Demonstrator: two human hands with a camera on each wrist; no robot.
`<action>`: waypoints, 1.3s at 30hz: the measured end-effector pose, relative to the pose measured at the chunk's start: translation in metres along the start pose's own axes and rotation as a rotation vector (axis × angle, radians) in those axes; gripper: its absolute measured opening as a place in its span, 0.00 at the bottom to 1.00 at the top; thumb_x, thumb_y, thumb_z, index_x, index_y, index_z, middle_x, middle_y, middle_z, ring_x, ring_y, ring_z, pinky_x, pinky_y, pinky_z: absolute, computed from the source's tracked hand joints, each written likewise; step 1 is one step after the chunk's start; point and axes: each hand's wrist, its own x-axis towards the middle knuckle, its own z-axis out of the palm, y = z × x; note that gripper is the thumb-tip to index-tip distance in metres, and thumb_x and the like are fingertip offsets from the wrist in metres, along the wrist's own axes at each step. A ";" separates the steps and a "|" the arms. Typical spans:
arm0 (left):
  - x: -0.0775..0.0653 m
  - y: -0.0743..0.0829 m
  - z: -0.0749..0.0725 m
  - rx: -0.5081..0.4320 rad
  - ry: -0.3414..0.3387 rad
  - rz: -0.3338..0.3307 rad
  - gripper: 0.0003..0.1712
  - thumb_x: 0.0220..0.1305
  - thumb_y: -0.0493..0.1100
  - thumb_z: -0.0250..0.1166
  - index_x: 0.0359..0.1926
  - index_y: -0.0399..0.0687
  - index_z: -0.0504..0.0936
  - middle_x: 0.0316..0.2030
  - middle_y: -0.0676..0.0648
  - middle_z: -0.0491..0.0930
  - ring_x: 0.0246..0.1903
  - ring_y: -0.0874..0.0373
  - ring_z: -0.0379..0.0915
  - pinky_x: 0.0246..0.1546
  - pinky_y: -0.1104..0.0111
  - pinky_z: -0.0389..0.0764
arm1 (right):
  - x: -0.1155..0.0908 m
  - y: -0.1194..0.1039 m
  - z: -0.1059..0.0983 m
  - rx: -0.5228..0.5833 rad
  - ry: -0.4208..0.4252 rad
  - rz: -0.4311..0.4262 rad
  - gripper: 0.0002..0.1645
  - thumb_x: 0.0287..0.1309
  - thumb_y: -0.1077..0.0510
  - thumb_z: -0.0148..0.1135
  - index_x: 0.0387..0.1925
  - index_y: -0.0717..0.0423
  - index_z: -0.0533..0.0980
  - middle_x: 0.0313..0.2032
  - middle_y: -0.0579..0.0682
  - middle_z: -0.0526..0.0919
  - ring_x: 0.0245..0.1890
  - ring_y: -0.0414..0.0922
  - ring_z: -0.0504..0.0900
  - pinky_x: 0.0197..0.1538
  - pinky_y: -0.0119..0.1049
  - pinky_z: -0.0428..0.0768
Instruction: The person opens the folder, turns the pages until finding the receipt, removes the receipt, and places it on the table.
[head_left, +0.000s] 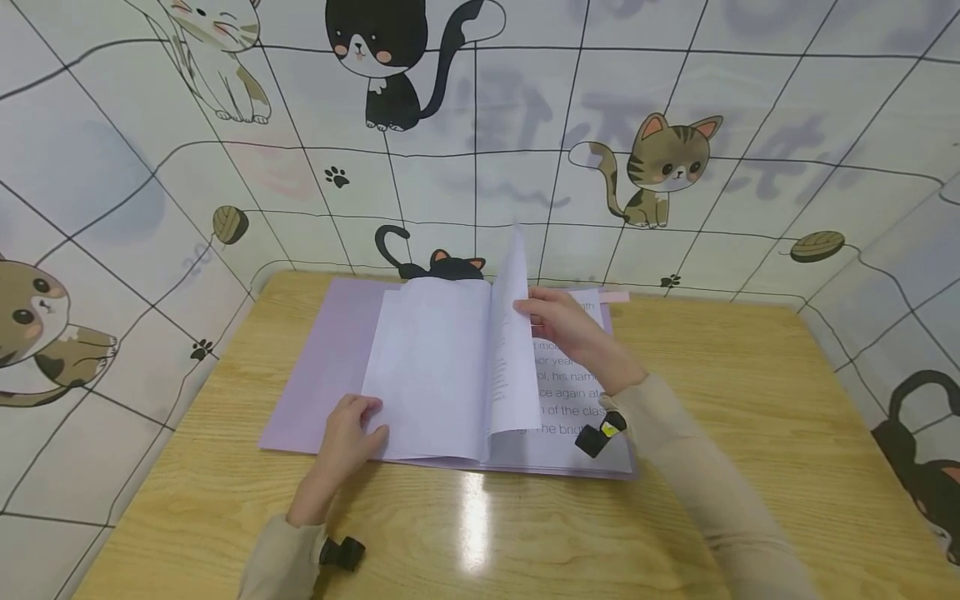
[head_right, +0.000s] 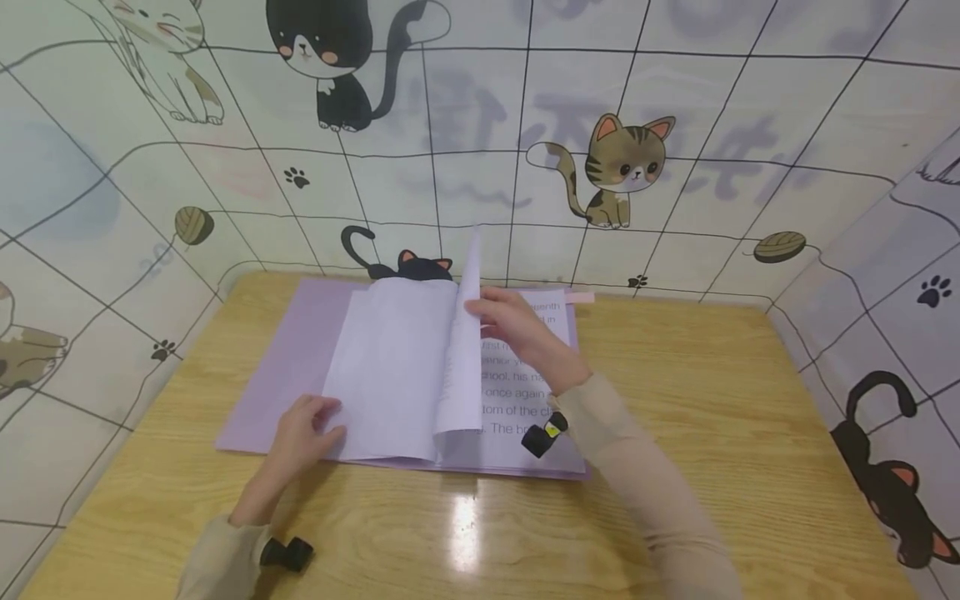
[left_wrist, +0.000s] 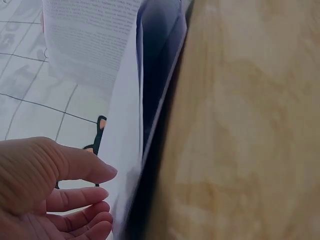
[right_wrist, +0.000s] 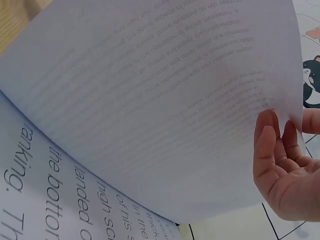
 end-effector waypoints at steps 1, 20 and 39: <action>0.000 0.003 -0.001 -0.005 0.008 0.020 0.16 0.44 0.27 0.67 0.39 0.27 0.79 0.35 0.37 0.74 0.34 0.47 0.70 0.36 0.57 0.74 | 0.001 0.000 0.001 0.002 0.003 0.002 0.25 0.62 0.63 0.51 0.59 0.70 0.65 0.41 0.49 0.78 0.36 0.41 0.79 0.43 0.32 0.77; -0.006 0.068 -0.010 -0.199 0.023 0.318 0.20 0.44 0.29 0.70 0.42 0.32 0.77 0.37 0.40 0.77 0.34 0.46 0.74 0.37 0.61 0.79 | 0.014 0.000 0.022 0.031 -0.006 -0.004 0.25 0.62 0.63 0.51 0.59 0.70 0.66 0.43 0.55 0.79 0.34 0.40 0.78 0.43 0.35 0.76; -0.013 0.126 -0.013 -0.287 0.047 0.388 0.31 0.37 0.31 0.75 0.47 0.35 0.73 0.41 0.45 0.75 0.39 0.53 0.72 0.41 0.66 0.78 | 0.024 0.004 0.038 0.050 -0.004 -0.024 0.23 0.61 0.63 0.51 0.55 0.73 0.67 0.35 0.48 0.81 0.32 0.40 0.79 0.38 0.33 0.77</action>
